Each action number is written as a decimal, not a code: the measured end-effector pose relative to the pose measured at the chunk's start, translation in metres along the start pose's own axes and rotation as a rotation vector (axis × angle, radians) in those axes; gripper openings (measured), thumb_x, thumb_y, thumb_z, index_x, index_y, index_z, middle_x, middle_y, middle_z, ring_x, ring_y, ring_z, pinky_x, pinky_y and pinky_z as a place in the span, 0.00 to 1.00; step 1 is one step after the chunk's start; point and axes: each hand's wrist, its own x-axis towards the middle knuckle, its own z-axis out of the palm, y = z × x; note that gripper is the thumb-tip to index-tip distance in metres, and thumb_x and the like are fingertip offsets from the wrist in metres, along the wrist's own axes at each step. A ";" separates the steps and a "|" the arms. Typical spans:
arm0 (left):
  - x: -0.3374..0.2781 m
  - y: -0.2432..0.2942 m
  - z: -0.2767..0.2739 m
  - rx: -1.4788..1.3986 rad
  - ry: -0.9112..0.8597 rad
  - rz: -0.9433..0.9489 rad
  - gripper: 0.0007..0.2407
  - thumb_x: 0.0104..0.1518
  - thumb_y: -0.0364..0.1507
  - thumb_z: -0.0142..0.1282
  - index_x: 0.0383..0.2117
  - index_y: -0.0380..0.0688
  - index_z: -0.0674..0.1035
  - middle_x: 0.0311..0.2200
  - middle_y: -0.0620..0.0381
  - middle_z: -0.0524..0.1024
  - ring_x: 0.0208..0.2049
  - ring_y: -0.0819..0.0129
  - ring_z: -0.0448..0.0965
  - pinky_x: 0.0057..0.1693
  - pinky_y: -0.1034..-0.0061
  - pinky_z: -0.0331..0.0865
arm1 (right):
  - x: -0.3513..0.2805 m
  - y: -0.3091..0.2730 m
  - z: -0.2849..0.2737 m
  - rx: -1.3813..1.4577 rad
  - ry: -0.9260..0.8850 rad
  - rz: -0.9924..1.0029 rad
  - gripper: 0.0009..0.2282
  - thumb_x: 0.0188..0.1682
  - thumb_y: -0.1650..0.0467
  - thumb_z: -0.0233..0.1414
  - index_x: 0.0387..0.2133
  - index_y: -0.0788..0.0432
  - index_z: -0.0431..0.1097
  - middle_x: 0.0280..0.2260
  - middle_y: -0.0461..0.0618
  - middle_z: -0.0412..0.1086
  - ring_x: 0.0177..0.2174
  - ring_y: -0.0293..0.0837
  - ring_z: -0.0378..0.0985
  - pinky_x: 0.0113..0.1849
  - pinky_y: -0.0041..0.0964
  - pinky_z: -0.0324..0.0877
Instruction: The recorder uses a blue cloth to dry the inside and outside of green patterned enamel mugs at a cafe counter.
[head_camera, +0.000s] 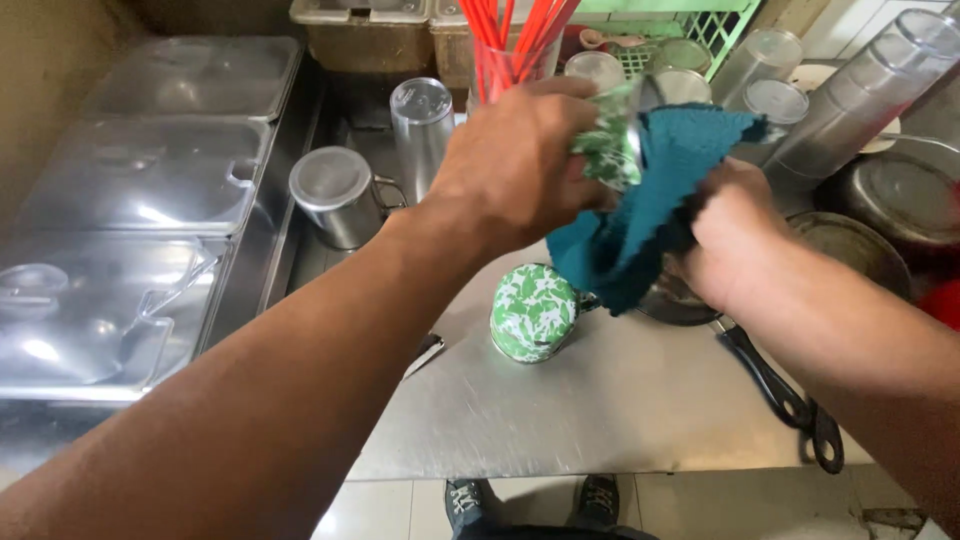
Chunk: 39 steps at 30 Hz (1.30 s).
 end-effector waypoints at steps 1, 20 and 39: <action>0.000 0.000 -0.002 -0.002 -0.001 0.002 0.17 0.41 0.34 0.72 0.37 0.43 0.82 0.53 0.50 0.77 0.44 0.45 0.80 0.47 0.53 0.74 | 0.003 -0.001 0.002 0.001 0.003 -0.001 0.09 0.55 0.67 0.44 0.37 0.55 0.73 0.37 0.48 0.77 0.38 0.46 0.81 0.44 0.49 0.78; 0.013 0.018 0.026 -0.677 -0.050 -0.913 0.26 0.45 0.53 0.64 0.28 0.36 0.82 0.24 0.57 0.79 0.26 0.72 0.80 0.31 0.73 0.78 | -0.039 -0.043 0.018 -0.062 -0.300 -0.130 0.21 0.51 0.58 0.55 0.52 0.55 0.69 0.48 0.46 0.73 0.49 0.45 0.76 0.52 0.48 0.72; 0.049 0.074 0.077 -0.898 -0.032 -0.867 0.25 0.50 0.48 0.61 0.39 0.34 0.83 0.36 0.54 0.82 0.37 0.67 0.84 0.37 0.67 0.86 | -0.036 -0.075 -0.056 -0.381 -0.332 -0.561 0.17 0.58 0.62 0.58 0.53 0.57 0.64 0.47 0.44 0.70 0.46 0.36 0.76 0.48 0.35 0.76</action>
